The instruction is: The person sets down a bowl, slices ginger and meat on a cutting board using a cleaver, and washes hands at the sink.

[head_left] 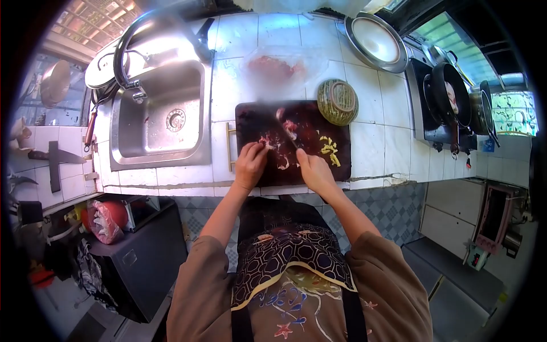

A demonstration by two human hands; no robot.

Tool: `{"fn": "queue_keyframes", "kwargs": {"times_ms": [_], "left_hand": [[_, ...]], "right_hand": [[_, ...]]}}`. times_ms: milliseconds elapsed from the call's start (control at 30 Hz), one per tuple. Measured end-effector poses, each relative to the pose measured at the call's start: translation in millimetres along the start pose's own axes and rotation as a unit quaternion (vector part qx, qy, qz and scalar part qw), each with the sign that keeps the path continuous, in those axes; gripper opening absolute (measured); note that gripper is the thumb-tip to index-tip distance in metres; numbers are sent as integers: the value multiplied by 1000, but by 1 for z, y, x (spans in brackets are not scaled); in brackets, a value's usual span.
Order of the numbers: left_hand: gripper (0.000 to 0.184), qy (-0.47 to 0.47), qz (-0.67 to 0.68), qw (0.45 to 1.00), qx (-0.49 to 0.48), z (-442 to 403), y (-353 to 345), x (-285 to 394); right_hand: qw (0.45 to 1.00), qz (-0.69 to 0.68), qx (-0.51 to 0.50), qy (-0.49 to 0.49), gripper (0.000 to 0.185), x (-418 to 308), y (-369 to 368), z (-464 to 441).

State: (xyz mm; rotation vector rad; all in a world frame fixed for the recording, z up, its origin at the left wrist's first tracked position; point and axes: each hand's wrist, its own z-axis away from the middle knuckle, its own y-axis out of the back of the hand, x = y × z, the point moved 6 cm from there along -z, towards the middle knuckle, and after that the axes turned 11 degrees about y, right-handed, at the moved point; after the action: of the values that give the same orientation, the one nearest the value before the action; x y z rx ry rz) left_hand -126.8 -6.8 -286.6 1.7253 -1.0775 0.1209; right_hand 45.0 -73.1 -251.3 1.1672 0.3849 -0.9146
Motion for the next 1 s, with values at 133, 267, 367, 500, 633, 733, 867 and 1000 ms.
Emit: {"fn": "queue_keyframes", "kwargs": {"times_ms": [133, 267, 367, 500, 633, 733, 867, 1000], "left_hand": [[20, 70, 32, 997, 33, -14, 1, 7], [16, 118, 78, 989, 32, -41, -11, 21], [13, 160, 46, 986, 22, -62, -31, 20], [16, 268, 6, 962, -58, -88, -65, -5], [11, 238, -9, 967, -92, -100, -84, 0], [10, 143, -16, 974, -176, -86, -94, 21], [10, 86, 11, 944, -320, -41, -86, 47], [19, 14, -9, 954, -298, -21, -57, 62]], "right_hand": [[995, -87, 33, -20, 64, 34, 11, 14], [991, -109, 70, -15, 67, 49, 25, 27], [985, -151, 78, -24, 68, 49, 34, 35], [980, -183, 81, -20, 72, 56, 40, 40], [979, -180, 94, -14, 73, 65, 46, 42], [976, -199, 92, -5, 73, 70, 49, 45], [979, -191, 71, -29, 75, 77, 47, 52], [977, -208, 25, -37, 77, 91, 34, 55]]}}
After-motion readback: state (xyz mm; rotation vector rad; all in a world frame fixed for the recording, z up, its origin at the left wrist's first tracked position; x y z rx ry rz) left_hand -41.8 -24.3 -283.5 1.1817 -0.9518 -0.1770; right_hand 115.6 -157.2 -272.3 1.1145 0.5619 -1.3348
